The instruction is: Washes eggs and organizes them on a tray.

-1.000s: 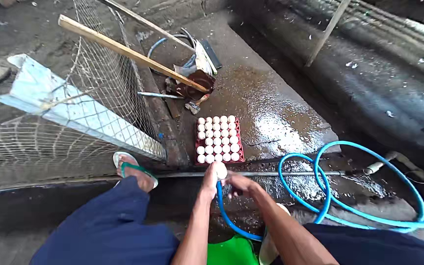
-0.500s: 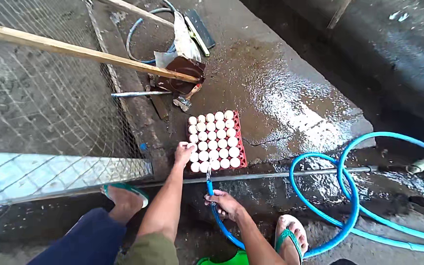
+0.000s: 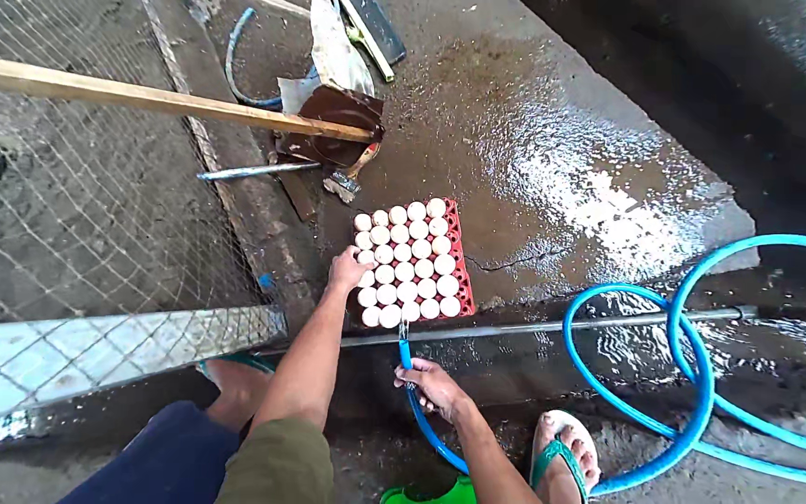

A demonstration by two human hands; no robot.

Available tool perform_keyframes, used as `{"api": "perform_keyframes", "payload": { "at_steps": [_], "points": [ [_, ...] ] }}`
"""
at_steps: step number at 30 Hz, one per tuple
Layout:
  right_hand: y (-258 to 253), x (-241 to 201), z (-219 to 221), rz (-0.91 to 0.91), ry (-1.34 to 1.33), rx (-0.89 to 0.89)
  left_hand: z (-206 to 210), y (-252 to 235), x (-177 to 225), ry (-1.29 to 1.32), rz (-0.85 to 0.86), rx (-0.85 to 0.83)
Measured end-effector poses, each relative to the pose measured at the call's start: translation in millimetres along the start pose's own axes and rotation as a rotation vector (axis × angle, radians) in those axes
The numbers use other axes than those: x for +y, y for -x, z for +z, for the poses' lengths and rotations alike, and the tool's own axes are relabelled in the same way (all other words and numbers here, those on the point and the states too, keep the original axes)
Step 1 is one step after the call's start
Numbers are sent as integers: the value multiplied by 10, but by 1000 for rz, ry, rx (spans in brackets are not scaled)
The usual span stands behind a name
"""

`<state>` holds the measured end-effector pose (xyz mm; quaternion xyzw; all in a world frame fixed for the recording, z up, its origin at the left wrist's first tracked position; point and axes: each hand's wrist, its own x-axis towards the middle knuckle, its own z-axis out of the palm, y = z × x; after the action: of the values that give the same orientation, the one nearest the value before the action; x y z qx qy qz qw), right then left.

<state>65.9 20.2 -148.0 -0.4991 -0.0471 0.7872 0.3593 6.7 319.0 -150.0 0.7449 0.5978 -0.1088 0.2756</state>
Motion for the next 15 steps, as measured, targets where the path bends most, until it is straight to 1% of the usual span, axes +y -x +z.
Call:
{"api": "perform_keyframes", "payload": {
  "at_steps": [4,9,12,15],
  "points": [
    [-12,16,23,-10,-12,5,-20,48,10,-45,49,3],
    [-10,26,23,-25,-24,24,23,127,-51,31,72,67],
    [-12,21,12,-27,-25,34,33,166,-156,151,90,139],
    [-1,18,24,-24,-25,36,43,211,-259,378,29,146]
  ]
}}
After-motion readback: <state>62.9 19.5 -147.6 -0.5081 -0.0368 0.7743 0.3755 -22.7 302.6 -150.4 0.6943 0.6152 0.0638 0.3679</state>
